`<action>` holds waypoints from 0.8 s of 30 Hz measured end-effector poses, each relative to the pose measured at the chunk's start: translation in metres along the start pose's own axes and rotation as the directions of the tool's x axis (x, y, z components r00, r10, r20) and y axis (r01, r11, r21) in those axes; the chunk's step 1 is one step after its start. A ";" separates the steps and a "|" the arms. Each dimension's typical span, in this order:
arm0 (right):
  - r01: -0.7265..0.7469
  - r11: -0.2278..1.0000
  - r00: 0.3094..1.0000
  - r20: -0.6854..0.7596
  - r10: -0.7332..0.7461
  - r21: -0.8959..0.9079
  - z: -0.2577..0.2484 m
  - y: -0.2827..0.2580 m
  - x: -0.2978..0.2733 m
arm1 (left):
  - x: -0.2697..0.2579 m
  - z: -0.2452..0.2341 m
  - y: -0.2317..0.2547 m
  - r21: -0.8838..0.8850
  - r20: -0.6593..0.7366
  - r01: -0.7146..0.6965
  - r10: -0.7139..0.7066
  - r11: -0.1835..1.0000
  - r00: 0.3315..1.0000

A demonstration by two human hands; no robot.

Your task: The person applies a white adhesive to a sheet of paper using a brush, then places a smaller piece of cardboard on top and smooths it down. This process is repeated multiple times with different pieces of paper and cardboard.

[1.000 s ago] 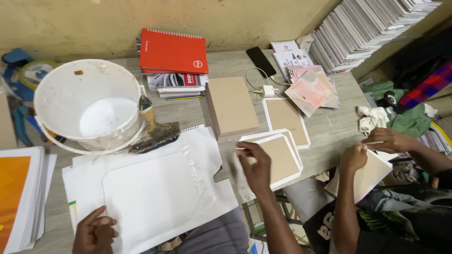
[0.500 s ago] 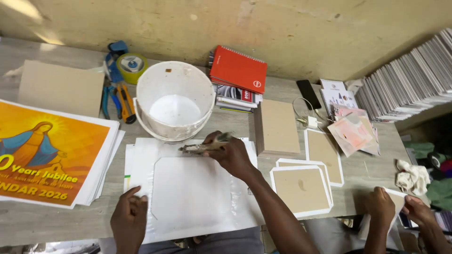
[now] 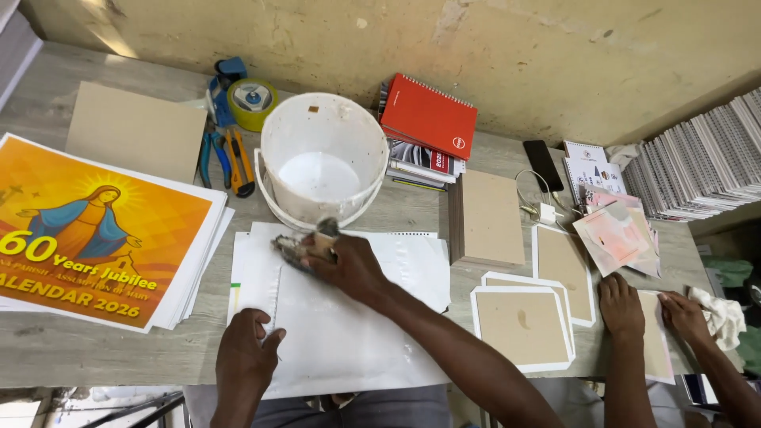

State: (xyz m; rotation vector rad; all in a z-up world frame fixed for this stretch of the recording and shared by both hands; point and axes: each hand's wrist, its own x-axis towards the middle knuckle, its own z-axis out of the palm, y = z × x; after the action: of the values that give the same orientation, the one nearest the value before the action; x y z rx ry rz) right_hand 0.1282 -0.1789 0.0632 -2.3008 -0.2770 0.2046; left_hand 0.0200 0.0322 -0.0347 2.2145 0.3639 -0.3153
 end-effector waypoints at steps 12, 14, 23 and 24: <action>-0.237 0.869 0.551 -0.676 0.489 0.435 -0.014 0.089 -0.129 | 0.008 0.005 -0.014 0.102 0.011 -0.101 0.100 0.990 0.995; -0.292 0.823 0.606 -0.571 0.554 0.488 0.012 0.062 -0.146 | -0.001 0.004 -0.010 0.089 0.023 -0.091 0.090 0.992 0.996; -0.002 0.964 0.859 -0.494 -0.135 -0.267 -0.018 0.086 -0.176 | 0.003 -0.001 -0.008 0.084 -0.015 -0.124 0.126 0.989 0.992; 0.164 0.873 0.890 -0.314 -0.332 -0.458 -0.005 0.090 -0.182 | -0.002 -0.002 -0.009 0.063 -0.019 -0.140 0.141 0.988 0.990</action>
State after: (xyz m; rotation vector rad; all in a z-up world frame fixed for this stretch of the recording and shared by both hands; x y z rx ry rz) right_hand -0.0342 -0.2895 0.0113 -2.6304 -0.4507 -0.4889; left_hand 0.0149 0.0391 -0.0389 2.2923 0.2113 -0.2276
